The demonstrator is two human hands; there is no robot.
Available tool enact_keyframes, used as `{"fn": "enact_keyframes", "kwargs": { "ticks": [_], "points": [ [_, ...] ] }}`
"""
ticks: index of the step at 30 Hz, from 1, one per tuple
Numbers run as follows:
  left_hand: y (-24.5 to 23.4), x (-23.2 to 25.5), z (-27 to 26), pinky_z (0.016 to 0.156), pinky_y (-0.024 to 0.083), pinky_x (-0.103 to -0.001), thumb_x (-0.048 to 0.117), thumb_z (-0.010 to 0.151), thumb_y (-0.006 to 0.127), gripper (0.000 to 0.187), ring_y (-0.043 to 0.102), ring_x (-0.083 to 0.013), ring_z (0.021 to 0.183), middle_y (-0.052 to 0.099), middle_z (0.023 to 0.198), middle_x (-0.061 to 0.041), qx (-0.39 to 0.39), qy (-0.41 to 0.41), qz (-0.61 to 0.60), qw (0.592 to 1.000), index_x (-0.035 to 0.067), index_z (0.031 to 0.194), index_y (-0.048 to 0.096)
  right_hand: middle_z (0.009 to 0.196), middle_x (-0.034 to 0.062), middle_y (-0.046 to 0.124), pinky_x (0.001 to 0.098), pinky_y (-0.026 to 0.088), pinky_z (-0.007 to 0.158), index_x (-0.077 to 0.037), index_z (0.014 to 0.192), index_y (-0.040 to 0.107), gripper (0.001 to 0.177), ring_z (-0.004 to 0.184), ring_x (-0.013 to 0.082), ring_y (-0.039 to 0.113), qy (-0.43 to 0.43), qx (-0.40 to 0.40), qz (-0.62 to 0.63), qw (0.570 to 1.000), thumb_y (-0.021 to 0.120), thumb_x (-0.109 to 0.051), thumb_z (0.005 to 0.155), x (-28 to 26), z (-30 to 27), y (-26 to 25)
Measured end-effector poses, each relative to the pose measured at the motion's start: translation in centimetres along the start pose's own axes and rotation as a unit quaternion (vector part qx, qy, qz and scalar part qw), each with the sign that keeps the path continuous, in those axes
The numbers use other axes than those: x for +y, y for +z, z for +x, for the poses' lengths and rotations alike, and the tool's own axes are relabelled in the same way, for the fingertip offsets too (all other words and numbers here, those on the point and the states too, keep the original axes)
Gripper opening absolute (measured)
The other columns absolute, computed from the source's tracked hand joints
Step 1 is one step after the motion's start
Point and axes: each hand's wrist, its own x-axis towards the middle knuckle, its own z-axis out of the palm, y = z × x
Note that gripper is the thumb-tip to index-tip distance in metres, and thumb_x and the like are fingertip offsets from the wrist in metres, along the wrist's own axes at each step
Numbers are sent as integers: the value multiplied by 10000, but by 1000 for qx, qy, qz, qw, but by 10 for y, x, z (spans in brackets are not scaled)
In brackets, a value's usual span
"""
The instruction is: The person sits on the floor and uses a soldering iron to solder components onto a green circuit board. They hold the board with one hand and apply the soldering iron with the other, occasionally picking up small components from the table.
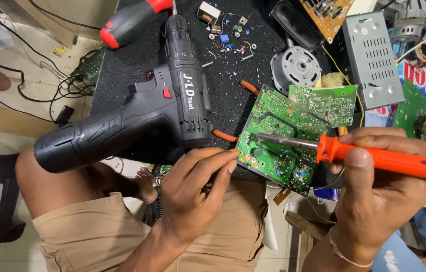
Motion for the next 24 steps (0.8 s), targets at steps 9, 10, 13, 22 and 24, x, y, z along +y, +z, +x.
{"fn": "enact_keyframes", "kwargs": {
  "ticks": [9,10,13,22,24],
  "points": [
    [-2,0,0,840,595,-295,31,959,717,118,729,-184,876,746,1011,-67,-4,-7,-7,1000,44,1070,756,1034,269,538,320,554,703,51,1123,440,315,911,308,599,8,-23,1,1000,585,-224,1075,-10,-2,3],
    [-2,-1,0,835,598,-296,33,960,717,118,729,-187,871,744,1008,-69,-6,-6,-10,1000,42,1071,754,1046,273,543,329,554,752,53,1133,447,335,905,306,596,6,-27,-5,1000,583,-247,1071,-10,-2,2],
    [-2,0,0,833,595,-301,38,961,720,114,730,-192,873,744,1008,-69,-3,-4,-5,1000,47,1070,754,1043,269,546,378,567,906,62,1131,446,321,925,315,602,-3,-37,-17,999,580,-225,1081,-14,-1,2],
    [-1,-2,-1,835,584,-314,55,980,692,113,724,-199,871,737,1018,-66,-5,-1,-14,1000,52,1079,745,1047,245,524,300,549,684,38,1123,439,276,834,267,574,26,-34,-1,999,582,-195,1084,-17,0,4],
    [-2,-1,1,835,588,-314,48,976,696,111,723,-200,866,738,1009,-70,-2,0,-17,1000,46,1075,746,1035,238,531,355,556,833,46,1126,446,283,907,294,593,8,-37,-14,999,585,-198,1091,-17,0,4]
  ]
}}
